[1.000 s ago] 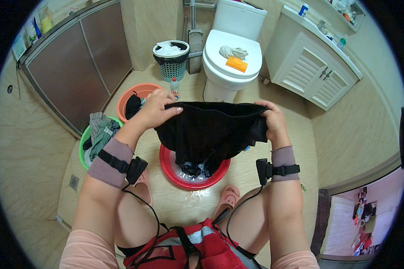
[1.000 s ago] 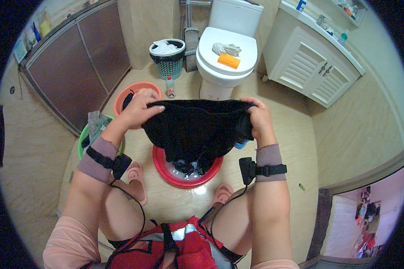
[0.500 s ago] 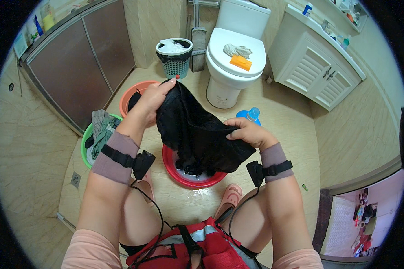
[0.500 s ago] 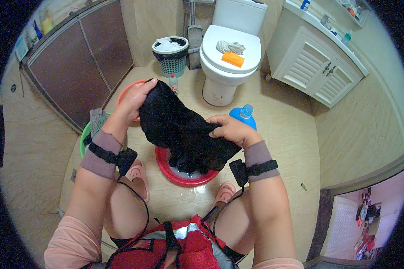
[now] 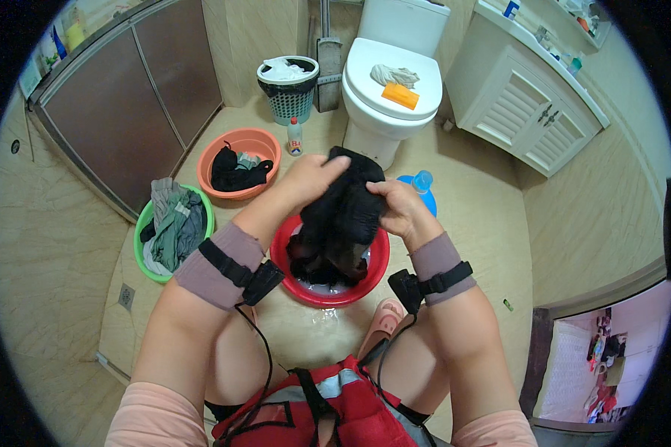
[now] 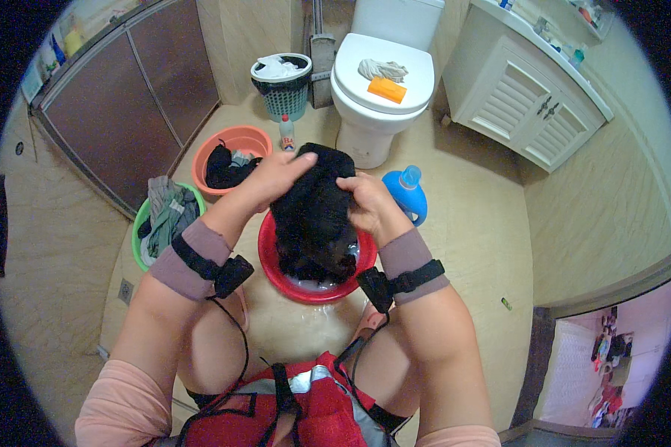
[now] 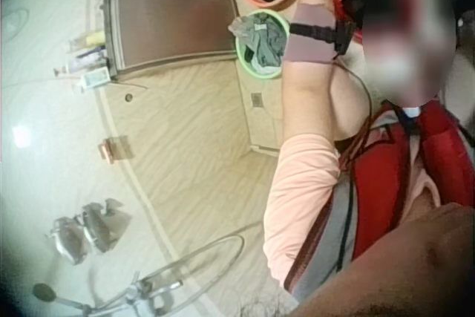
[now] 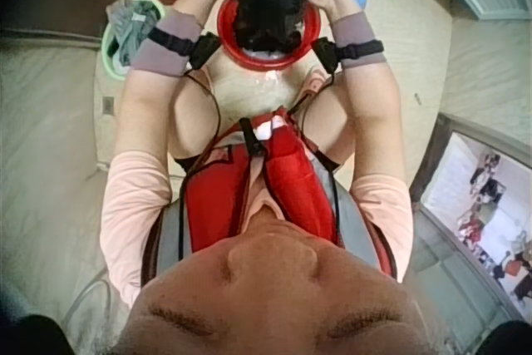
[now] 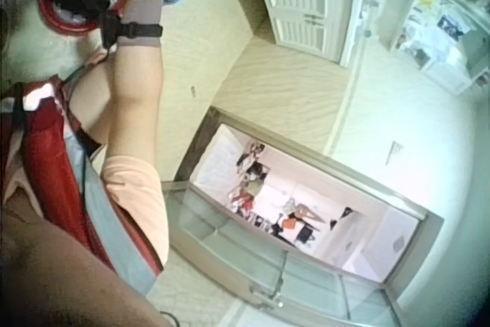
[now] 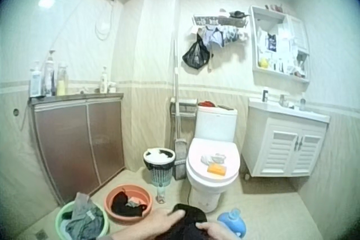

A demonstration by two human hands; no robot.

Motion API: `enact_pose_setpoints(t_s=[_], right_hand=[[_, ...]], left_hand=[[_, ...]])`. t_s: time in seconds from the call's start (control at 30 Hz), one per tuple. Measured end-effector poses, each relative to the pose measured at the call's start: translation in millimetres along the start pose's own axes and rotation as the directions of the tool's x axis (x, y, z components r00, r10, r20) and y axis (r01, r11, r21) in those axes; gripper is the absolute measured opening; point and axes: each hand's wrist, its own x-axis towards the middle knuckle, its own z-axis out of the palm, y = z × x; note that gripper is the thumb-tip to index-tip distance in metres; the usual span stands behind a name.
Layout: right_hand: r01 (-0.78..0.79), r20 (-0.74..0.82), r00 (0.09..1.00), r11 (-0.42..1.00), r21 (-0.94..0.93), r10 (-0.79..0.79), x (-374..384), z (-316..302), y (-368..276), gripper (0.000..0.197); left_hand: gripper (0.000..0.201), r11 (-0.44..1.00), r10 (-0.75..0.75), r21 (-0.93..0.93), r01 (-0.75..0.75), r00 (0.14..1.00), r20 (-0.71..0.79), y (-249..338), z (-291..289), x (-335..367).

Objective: The person washes black clothing items in a red basin filled with soapy water by hand, scrubbing and wringing the fabric. They then wring out the excess water and set the items aside before picking up more fabric.

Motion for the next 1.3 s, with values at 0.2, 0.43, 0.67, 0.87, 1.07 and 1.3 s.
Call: enact_pose_setpoints(t_s=[0.2,0.43,0.67,0.87,1.07,1.3], right_hand=[[0.062,-0.005,0.998,0.995,0.075,-0.062,-1,9,1,0.023],[0.046,0.054,0.997,0.997,0.062,-0.049,-19,20,-4,0.027],[0.187,-0.001,0.950,0.568,-0.802,-0.313,-13,-22,-13,0.052],[0.366,0.331,0.917,0.802,-0.472,-0.224,-27,-1,-17,0.052],[0.546,0.100,0.795,0.634,-0.548,-0.598,-13,0,-12,0.028],[0.519,0.087,0.671,0.382,-0.765,-0.736,-5,3,-6,0.028]], left_hand=[[0.078,0.705,0.264,0.621,-0.343,0.939,0.219,5,15,-8],[0.028,0.590,0.226,0.782,-0.202,0.971,0.081,12,15,-16],[0.029,0.762,0.379,0.540,-0.357,0.922,0.076,36,-17,-17],[0.030,0.921,0.279,0.244,-0.305,0.951,0.135,34,-28,-17],[0.035,0.593,0.195,0.796,-0.121,0.981,0.004,21,-36,-14],[0.029,0.975,-0.199,0.088,0.204,0.978,-0.067,8,-33,4]])
